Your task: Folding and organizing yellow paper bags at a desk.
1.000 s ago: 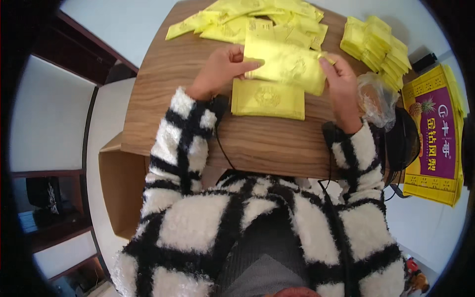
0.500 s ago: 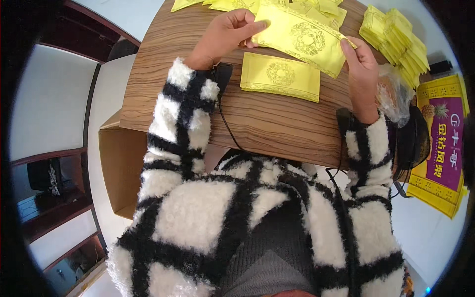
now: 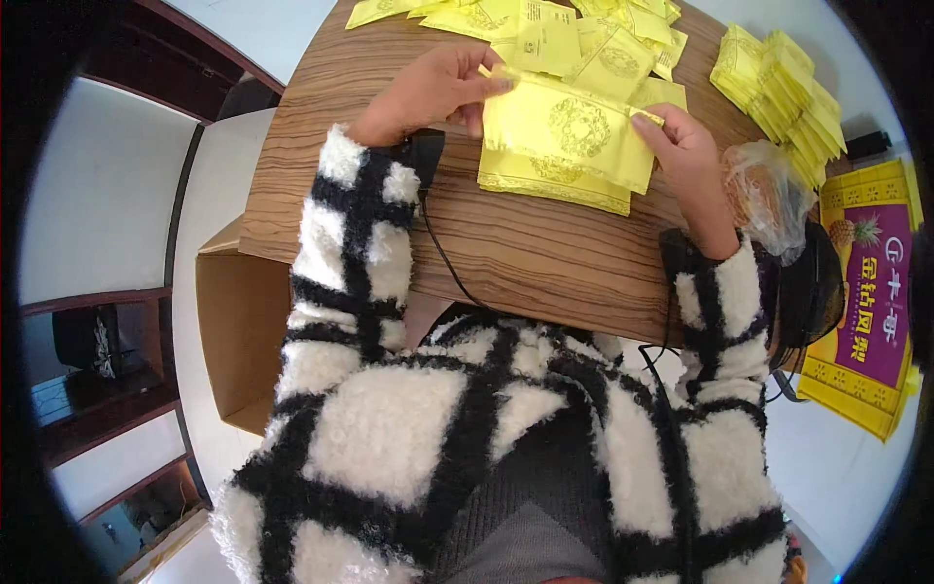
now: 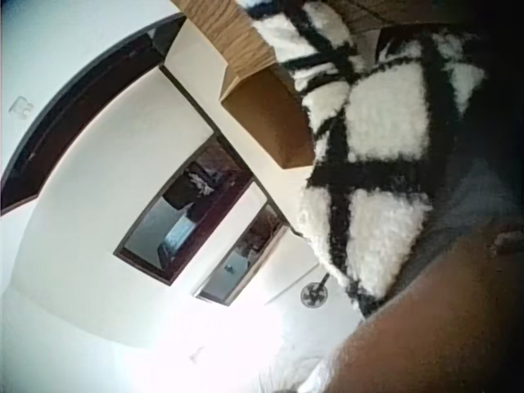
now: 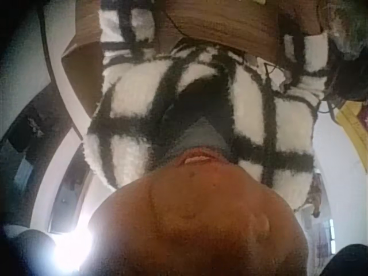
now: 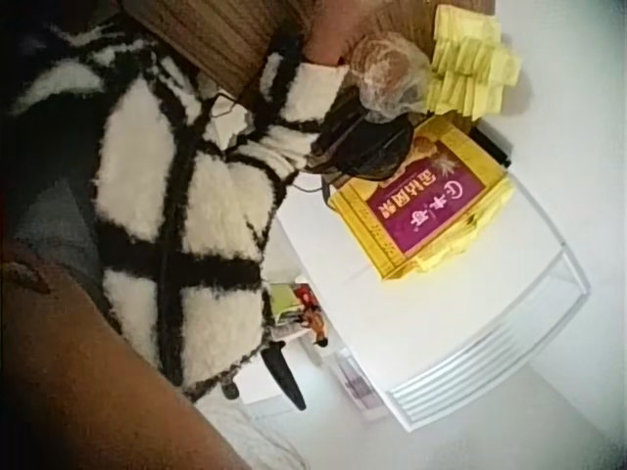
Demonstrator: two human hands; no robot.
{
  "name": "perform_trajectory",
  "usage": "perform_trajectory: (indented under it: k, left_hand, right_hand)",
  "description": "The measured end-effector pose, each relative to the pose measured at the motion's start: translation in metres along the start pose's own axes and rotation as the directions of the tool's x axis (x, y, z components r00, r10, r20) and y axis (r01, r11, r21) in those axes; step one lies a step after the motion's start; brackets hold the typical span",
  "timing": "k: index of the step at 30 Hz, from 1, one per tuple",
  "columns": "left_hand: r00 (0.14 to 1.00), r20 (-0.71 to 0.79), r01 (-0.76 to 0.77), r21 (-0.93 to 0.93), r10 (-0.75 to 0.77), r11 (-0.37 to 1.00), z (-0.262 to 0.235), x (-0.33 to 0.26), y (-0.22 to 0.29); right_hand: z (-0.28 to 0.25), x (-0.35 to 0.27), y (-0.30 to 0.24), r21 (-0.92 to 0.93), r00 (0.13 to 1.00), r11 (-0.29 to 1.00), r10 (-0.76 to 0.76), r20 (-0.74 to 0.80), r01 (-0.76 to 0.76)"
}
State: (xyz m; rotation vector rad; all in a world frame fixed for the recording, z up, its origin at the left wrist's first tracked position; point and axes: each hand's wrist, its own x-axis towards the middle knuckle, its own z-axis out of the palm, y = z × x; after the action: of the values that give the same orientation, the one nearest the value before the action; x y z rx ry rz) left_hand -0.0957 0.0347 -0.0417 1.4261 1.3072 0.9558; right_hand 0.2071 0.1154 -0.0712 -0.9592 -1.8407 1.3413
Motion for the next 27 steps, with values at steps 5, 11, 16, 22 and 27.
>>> perform_trajectory:
  k: [5,11,16,22,27]
  left_hand:
    - [0.974,0.226,0.001,0.046,-0.012,0.999,-0.003,-0.004,0.001]
    - [0.968,0.204,0.104,0.196,-0.144,0.975,-0.008,0.003,-0.008]
    - [0.961,0.197,0.072,0.503,-0.195,0.861,-0.003,0.015,-0.003]
    - [0.997,0.075,-0.064,0.779,0.009,0.624,0.02,0.017,0.01]
    - [0.9,0.266,-0.411,0.784,0.346,0.465,0.066,0.014,0.019]
  right_hand:
    - [-0.001,0.004,0.017,-0.117,0.998,0.993,0.019,0.06,-0.012]
    - [0.005,0.002,0.004,-0.129,0.97,0.976,0.194,0.146,-0.176]
    - [-0.007,0.009,0.014,-0.278,0.982,0.958,0.117,0.151,-0.071]
    - [-0.021,0.009,-0.001,-0.472,0.991,0.881,0.029,0.127,0.035]
    - [-0.035,0.007,-0.009,-0.52,0.989,0.846,-0.055,0.136,0.119]
